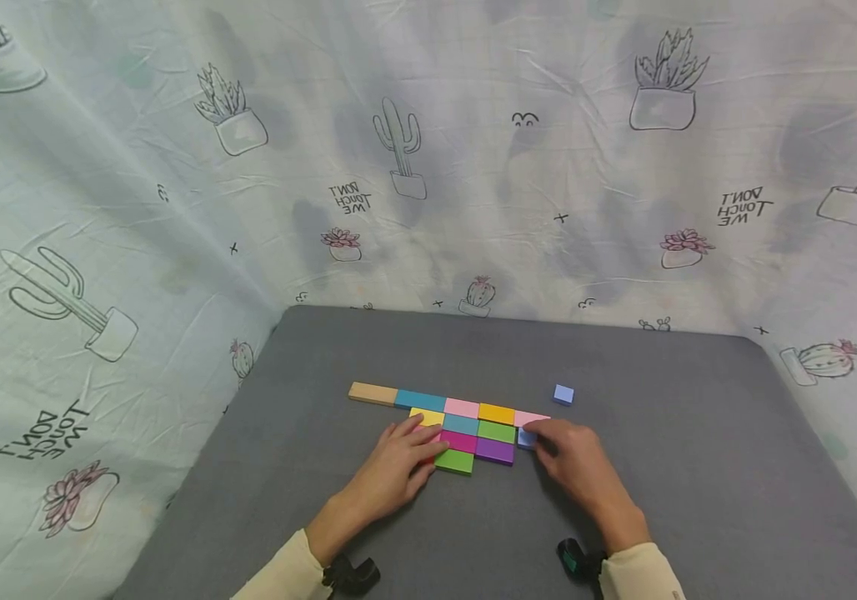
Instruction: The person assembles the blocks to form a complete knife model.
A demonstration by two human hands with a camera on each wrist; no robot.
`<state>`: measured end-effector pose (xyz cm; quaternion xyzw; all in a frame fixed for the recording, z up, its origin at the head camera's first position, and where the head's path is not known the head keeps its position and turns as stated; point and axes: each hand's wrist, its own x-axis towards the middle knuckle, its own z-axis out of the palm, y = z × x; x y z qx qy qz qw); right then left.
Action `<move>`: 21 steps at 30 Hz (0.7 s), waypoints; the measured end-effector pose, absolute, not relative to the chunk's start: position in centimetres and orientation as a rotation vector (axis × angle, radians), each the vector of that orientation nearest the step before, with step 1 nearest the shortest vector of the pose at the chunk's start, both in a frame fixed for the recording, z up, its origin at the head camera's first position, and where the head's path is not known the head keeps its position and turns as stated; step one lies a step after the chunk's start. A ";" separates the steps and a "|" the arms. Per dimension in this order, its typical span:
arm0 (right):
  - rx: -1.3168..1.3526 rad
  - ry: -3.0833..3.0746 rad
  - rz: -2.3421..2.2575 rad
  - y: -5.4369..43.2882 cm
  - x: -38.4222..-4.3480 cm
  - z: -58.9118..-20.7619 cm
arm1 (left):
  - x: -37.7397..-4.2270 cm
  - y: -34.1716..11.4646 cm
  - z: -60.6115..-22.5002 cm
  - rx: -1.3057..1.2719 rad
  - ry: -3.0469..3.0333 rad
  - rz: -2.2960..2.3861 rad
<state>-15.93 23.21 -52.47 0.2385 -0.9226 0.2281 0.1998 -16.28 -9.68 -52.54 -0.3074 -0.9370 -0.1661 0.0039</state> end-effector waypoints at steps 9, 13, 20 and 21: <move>0.672 -2.583 0.626 23.2 -16.3 -52.3 | -16.2 -9.6 -52.6 -0.949 -2.944 -0.516; 0.678 -2.589 0.623 23.2 -16.4 -52.2 | -16.2 -9.5 -52.6 -0.942 -2.952 -0.522; 0.685 -2.580 0.627 23.3 -16.4 -52.3 | -16.2 -9.5 -52.6 -0.945 -2.955 -0.525; 0.678 -2.579 0.636 23.4 -16.4 -52.3 | -16.2 -9.5 -52.6 -0.949 -2.951 -0.526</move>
